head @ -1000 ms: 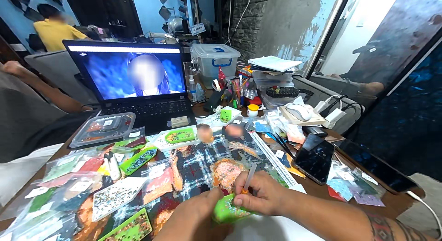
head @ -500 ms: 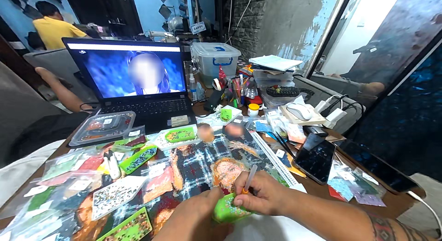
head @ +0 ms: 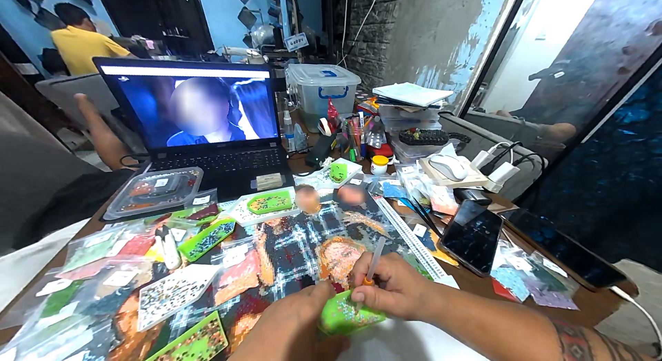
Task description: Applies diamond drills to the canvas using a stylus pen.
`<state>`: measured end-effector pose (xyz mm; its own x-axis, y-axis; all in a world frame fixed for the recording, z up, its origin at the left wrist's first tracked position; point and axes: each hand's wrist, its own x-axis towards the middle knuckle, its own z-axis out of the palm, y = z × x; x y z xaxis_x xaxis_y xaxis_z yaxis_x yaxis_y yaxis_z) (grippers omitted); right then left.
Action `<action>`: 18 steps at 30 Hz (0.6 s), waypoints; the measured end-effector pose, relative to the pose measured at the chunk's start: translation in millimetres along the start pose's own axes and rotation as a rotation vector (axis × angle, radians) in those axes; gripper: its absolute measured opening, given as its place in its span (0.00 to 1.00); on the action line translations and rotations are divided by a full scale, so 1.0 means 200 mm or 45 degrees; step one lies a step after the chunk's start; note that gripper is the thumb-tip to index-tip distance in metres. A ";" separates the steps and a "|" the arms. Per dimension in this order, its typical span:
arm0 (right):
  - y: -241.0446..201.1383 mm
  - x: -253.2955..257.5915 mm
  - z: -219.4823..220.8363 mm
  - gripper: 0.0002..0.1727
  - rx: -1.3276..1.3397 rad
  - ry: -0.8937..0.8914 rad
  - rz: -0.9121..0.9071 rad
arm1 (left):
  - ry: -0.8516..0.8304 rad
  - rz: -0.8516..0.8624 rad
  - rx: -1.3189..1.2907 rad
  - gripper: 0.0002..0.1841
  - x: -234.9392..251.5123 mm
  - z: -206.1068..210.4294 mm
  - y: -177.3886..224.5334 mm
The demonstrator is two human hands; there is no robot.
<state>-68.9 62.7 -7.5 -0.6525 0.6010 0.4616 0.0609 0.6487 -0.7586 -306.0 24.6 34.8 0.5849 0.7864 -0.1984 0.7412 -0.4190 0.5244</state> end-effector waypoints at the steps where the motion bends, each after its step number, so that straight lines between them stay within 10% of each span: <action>1: 0.00 0.00 0.00 0.17 0.031 0.010 0.028 | 0.007 0.009 -0.007 0.30 0.00 0.00 0.00; 18: 0.03 0.00 -0.05 0.16 -0.171 0.045 0.005 | -0.133 0.230 -0.077 0.24 -0.02 -0.05 -0.09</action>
<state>-60.7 71.1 -8.8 -0.6252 0.6181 0.4765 0.1655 0.7016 -0.6931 -325.0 32.9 34.1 0.7397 0.6485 -0.1797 0.6022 -0.5186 0.6070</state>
